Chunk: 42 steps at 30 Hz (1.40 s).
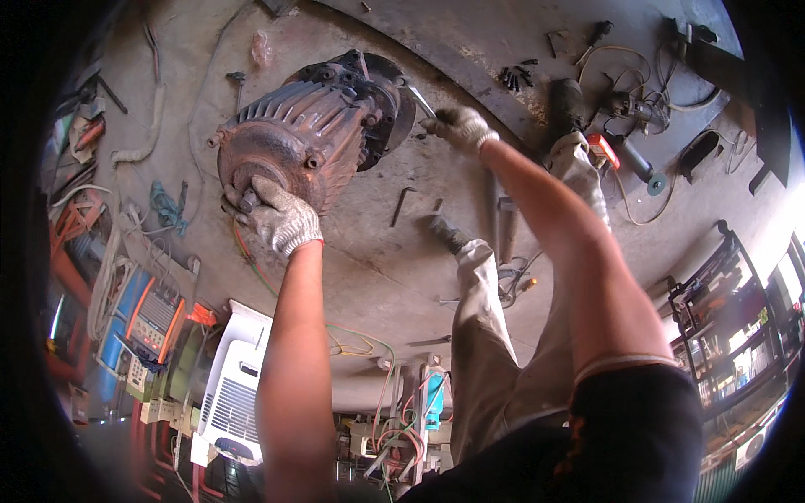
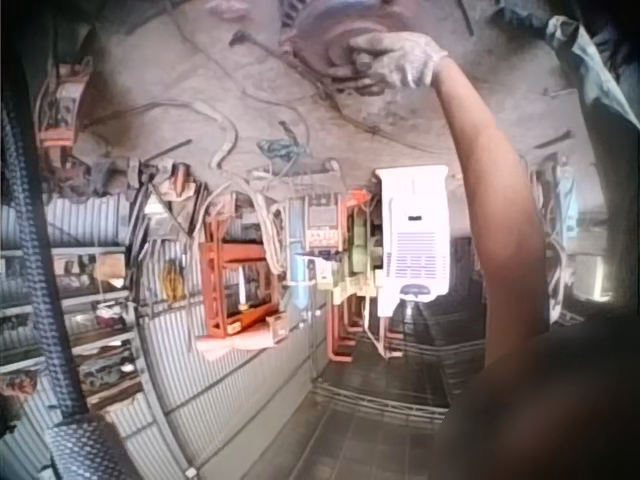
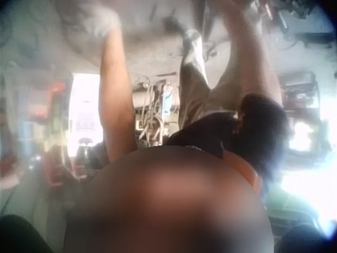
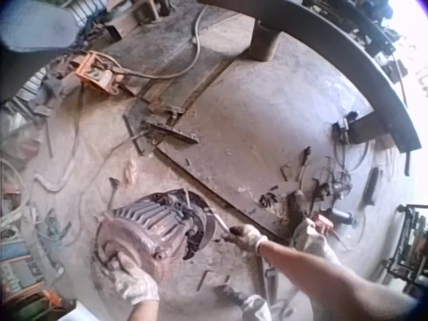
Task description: The person is working on a mechanical part, using a wrench to tighten bolts. They are sitting on the floor in a workshop environment, surrounded by tools and equipment.
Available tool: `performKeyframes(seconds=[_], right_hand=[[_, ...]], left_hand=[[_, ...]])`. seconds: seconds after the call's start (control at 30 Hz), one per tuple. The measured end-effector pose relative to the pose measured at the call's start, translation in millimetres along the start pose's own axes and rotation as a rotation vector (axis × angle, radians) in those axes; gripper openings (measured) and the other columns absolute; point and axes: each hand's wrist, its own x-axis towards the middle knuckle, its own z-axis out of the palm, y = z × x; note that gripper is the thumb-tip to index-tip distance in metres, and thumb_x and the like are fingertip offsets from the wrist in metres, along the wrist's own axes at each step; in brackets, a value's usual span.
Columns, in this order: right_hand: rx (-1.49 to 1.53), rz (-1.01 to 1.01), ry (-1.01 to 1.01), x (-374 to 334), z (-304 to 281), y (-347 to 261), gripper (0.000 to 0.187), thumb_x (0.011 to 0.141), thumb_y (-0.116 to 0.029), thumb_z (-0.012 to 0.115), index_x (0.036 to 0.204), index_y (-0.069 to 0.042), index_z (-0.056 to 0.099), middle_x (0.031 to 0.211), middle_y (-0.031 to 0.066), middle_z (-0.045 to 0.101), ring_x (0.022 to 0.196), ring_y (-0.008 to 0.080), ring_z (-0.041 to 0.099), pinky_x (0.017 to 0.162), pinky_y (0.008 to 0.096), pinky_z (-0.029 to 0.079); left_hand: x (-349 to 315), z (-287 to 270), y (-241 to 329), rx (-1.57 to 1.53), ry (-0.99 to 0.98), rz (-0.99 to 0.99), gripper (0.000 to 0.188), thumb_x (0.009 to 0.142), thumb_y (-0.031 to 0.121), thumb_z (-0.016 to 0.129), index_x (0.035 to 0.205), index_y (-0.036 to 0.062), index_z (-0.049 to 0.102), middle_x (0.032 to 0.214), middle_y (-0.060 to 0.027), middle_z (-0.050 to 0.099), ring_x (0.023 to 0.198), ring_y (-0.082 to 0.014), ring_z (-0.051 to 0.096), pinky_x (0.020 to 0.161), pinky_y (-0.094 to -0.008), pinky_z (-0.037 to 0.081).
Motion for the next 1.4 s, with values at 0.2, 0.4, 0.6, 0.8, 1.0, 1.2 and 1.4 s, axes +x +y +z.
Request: performKeyframes(seconds=[0.2,0.4,0.6,0.8,1.0,1.2,1.4], right_hand=[[0.709,0.002,0.205,-29.9,79.9,20.9,0.035,0.095,-0.033,0.07,0.11,-0.002,0.068,0.088,0.0075,0.069,0.08,0.0152,0.064,0.075,0.0293,0.055],[1.667,0.088,0.397,-17.7,118.5,-7.8,0.053,0.101,-0.029,0.059,0.139,0.005,0.044,0.127,0.0223,0.06,0.119,0.0322,0.06,0.105,0.0396,0.049],[2.029,0.125,0.378,-2.9,150.9,-14.1,0.051,0.104,-0.027,0.052,0.143,0.003,0.038,0.147,0.0221,0.046,0.136,0.0351,0.045,0.115,0.0423,0.04],[2.151,0.172,0.525,-11.6,160.8,-22.5,0.031,0.099,-0.019,0.061,0.123,-0.001,0.056,0.122,0.0169,0.063,0.119,0.0315,0.06,0.103,0.0469,0.052],[2.283,0.188,0.488,-9.8,171.1,-35.2,0.031,0.102,-0.023,0.056,0.123,0.001,0.056,0.126,0.0171,0.062,0.119,0.0305,0.06,0.099,0.0413,0.056],[2.369,0.218,0.462,-6.0,176.9,-40.9,0.027,0.1,-0.02,0.059,0.118,-0.001,0.059,0.119,0.0163,0.067,0.108,0.0318,0.066,0.091,0.0408,0.06],[2.25,0.134,0.425,0.4,167.1,-30.6,0.029,0.101,-0.019,0.056,0.121,0.002,0.056,0.123,0.0187,0.064,0.112,0.0326,0.063,0.094,0.0415,0.059]], left_hand=[[0.6,1.9,-3.4,0.005,0.025,0.062,0.076,0.101,0.048,0.045,0.146,-0.0128,0.034,0.145,-0.038,0.039,0.131,-0.0487,0.047,0.109,-0.0502,0.039],[-0.7,2.4,-0.3,0.028,0.015,0.003,0.079,0.101,0.051,0.041,0.147,-0.0126,0.032,0.146,-0.0394,0.038,0.131,-0.0498,0.046,0.109,-0.0508,0.038],[0.3,-0.8,-1.1,0.06,-0.037,0.001,0.076,0.102,0.051,0.039,0.148,-0.01,0.033,0.144,-0.0401,0.039,0.129,-0.0503,0.047,0.108,-0.0509,0.04],[0.2,2.7,-3.4,0.027,-0.02,-0.052,0.072,0.102,0.051,0.039,0.143,-0.0083,0.042,0.142,-0.0403,0.041,0.126,-0.0503,0.049,0.105,-0.0524,0.041],[-3.0,9.3,-2.9,-0.117,0.063,-0.065,0.071,0.102,0.051,0.041,0.138,-0.0088,0.048,0.139,-0.0394,0.043,0.124,-0.0499,0.051,0.102,-0.0529,0.043],[-1.9,6.6,-6.5,-0.103,-0.047,-0.139,0.07,0.102,0.051,0.043,0.136,-0.0106,0.049,0.142,-0.0389,0.039,0.129,-0.049,0.046,0.107,-0.0514,0.039],[-2.5,10.4,-6.0,-0.083,0.097,-0.01,0.071,0.102,0.051,0.044,0.136,-0.0109,0.049,0.144,-0.0393,0.036,0.131,-0.0486,0.044,0.109,-0.0512,0.038]])
